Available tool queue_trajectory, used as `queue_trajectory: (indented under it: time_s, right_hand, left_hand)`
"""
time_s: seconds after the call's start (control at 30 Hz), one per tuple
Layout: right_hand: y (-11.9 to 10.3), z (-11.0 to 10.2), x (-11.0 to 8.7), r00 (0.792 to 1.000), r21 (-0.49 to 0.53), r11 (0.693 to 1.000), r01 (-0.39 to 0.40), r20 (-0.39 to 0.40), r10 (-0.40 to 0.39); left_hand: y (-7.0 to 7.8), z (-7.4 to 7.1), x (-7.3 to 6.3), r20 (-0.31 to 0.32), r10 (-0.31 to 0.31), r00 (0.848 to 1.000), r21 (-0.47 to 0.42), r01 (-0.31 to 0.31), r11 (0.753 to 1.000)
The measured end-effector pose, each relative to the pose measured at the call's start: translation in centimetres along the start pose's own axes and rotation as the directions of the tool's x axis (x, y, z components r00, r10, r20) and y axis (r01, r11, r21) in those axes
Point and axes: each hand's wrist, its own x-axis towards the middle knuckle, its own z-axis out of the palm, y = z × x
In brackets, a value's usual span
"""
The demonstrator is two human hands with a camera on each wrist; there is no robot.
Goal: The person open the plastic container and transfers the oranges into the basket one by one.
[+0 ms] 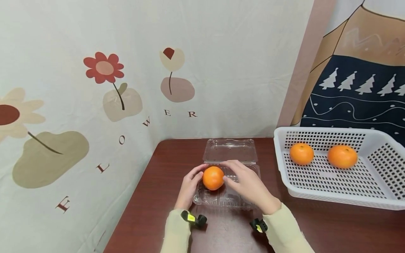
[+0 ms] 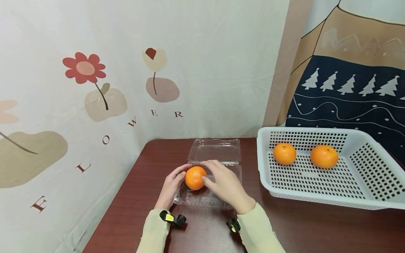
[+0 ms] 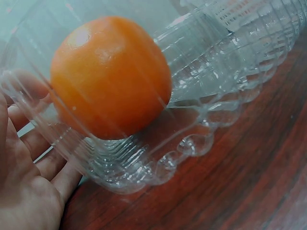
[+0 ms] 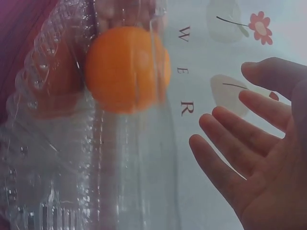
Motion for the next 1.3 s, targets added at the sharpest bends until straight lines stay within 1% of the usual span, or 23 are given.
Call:
queue_trajectory:
  time_s: [0.2, 0.37, 0.5, 0.7, 0.87, 1.07, 1.2, 1.3]
  right_hand:
    - [-0.1, 0.9, 0.3, 1.000, 0.013, 1.000, -0.018, -0.017, 0.019]
    - [-0.1, 1.9, 0.3, 1.000, -0.010, 1.000, -0.024, -0.016, 0.023]
    - [-0.1, 2.6, 0.3, 0.999, -0.025, 0.999, -0.030, -0.018, 0.030]
    - [-0.2, 3.2, 0.3, 0.998, -0.028, 0.998, -0.059, 0.001, 0.059]
    - [-0.1, 3.7, 0.2, 0.996, -0.045, 0.996, -0.076, 0.033, 0.078]
    - [0.2, 4.1, 0.1, 0.997, -0.053, 0.998, -0.041, 0.066, 0.045]
    - [0.3, 4.3, 0.0, 0.996, -0.050, 0.999, -0.012, 0.092, 0.016]
    - [0.3, 4.5, 0.0, 0.995, -0.056, 0.998, 0.002, 0.096, 0.003]
  left_hand:
    - [-0.1, 0.0, 0.1, 0.008, 0.003, 1.000, 0.000, -0.003, 1.000]
    - [-0.1, 0.0, 0.0, 0.018, 0.010, 1.000, 0.007, -0.011, 1.000]
    - [-0.1, -0.1, -0.2, 0.018, 0.005, 1.000, 0.011, -0.005, 1.000]
    - [0.0, 0.0, -0.2, 0.017, 0.002, 1.000, 0.007, -0.002, 1.000]
    - [0.0, 0.0, -0.2, 0.022, -0.001, 1.000, 0.008, 0.001, 1.000]
    - [-0.2, 0.0, 0.0, 0.026, 0.008, 1.000, -0.003, -0.008, 1.000]
    - [-0.3, -0.1, 0.0, 0.026, 0.018, 0.999, 0.005, -0.018, 1.000]
    - [-0.3, -0.1, 0.1, 0.028, 0.023, 0.999, 0.012, -0.023, 1.000]
